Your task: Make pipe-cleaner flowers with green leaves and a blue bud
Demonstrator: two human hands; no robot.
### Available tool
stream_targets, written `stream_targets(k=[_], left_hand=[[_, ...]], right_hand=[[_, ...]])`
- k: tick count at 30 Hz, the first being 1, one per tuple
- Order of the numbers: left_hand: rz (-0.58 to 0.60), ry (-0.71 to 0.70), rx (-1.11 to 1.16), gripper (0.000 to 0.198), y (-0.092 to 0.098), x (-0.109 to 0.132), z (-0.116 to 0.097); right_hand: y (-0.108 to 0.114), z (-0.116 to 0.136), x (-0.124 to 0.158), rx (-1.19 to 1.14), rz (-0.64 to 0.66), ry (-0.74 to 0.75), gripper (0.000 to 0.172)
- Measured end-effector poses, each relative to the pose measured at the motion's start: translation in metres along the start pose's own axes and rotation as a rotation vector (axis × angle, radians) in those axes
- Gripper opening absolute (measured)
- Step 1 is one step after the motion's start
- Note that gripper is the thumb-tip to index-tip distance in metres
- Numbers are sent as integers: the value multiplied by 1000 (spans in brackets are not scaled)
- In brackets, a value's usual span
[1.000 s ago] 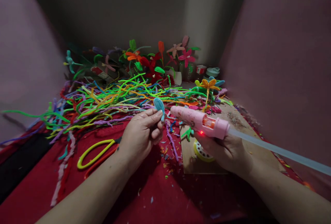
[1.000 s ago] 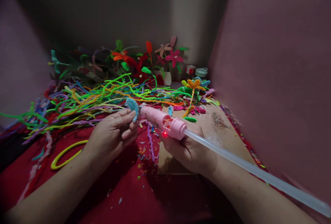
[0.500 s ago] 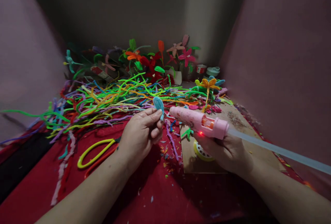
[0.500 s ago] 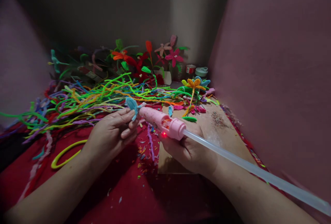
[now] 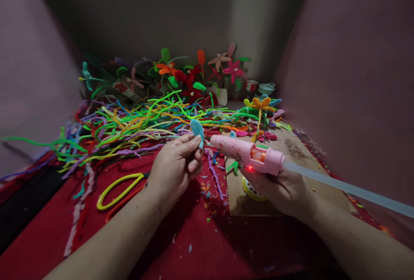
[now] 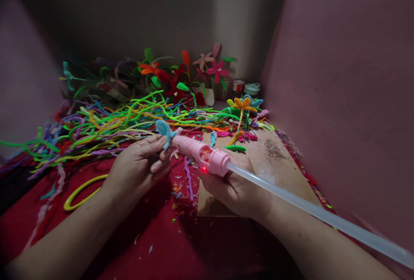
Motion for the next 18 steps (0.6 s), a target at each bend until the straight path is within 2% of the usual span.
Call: stream_targets(k=[5,18], left_hand=[[6,7,2,16,2,-1,2],[13,11,-18,16,0,-1,1]], right_hand=[[-1,0,0,-40,11,-9,45],[2,2,-1,36,15,14,48]])
Point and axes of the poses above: each hand's wrist, its own x-axis away from the middle knuckle, its own y-axis out of the back of the hand, z = x × y, the point moved 2 cm from there along -x, towards the middle knuckle, and after that the axes turned 4 degrees about -x, right-handed, at the moved point
